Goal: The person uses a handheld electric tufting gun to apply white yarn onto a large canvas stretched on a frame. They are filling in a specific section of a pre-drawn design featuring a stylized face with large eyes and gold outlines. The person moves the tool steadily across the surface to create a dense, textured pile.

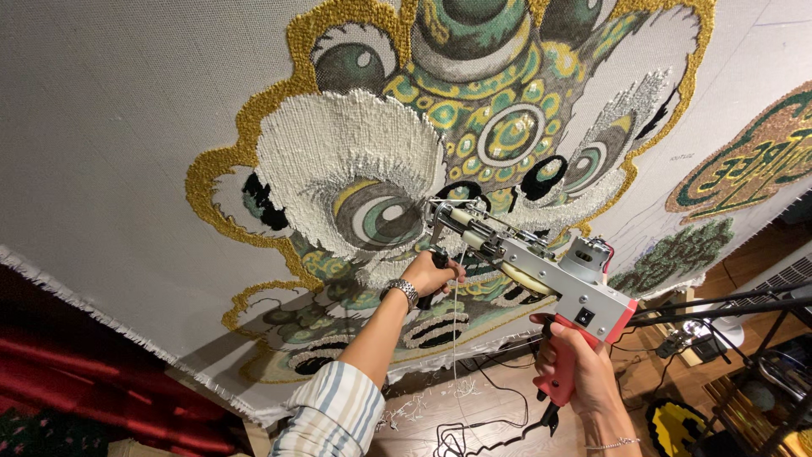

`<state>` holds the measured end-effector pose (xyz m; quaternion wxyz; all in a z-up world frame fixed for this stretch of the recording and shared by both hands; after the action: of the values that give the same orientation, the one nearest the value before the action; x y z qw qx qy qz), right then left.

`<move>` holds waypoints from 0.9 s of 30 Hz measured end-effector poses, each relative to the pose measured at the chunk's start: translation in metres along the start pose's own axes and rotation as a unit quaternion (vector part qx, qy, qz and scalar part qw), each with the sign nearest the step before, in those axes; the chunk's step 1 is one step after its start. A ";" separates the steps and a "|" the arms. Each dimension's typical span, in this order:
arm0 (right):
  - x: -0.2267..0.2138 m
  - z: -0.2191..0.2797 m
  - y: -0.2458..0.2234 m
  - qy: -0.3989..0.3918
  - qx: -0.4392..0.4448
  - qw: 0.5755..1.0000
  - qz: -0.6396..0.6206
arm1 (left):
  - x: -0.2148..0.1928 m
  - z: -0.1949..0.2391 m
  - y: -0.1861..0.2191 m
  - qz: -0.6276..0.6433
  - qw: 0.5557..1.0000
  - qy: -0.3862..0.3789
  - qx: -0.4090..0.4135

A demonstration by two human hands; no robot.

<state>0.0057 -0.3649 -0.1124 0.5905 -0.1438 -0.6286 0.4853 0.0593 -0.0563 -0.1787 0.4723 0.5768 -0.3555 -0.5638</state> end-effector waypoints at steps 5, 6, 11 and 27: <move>0.010 -0.006 0.004 0.021 -0.005 1.000 0.003 | -0.010 -0.006 -0.001 -0.001 1.000 0.000 -0.023; 0.014 -0.007 0.005 0.025 -0.002 1.000 0.003 | -0.013 -0.005 0.000 -0.007 0.999 0.000 -0.036; 0.037 -0.014 0.015 0.019 -0.020 0.999 0.021 | -0.035 -0.010 0.008 -0.038 0.998 0.039 -0.030; 0.078 -0.027 0.048 0.025 -0.047 0.998 -0.025 | -0.092 0.029 0.045 -0.403 0.858 0.296 -0.116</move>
<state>-0.0096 -0.2706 -0.1071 0.6103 -0.1675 -0.6393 0.4368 0.0259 0.0128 -0.1052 0.3503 0.7506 0.1323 -0.5444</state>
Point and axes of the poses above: each hand's wrist, its own z-axis away from the middle knuckle, its own x-axis out of the palm, y = z × x, the point moved 3 cm from there along -z, towards the middle knuckle, and after that the axes turned 14 degrees about -z, right-handed, at the moved point
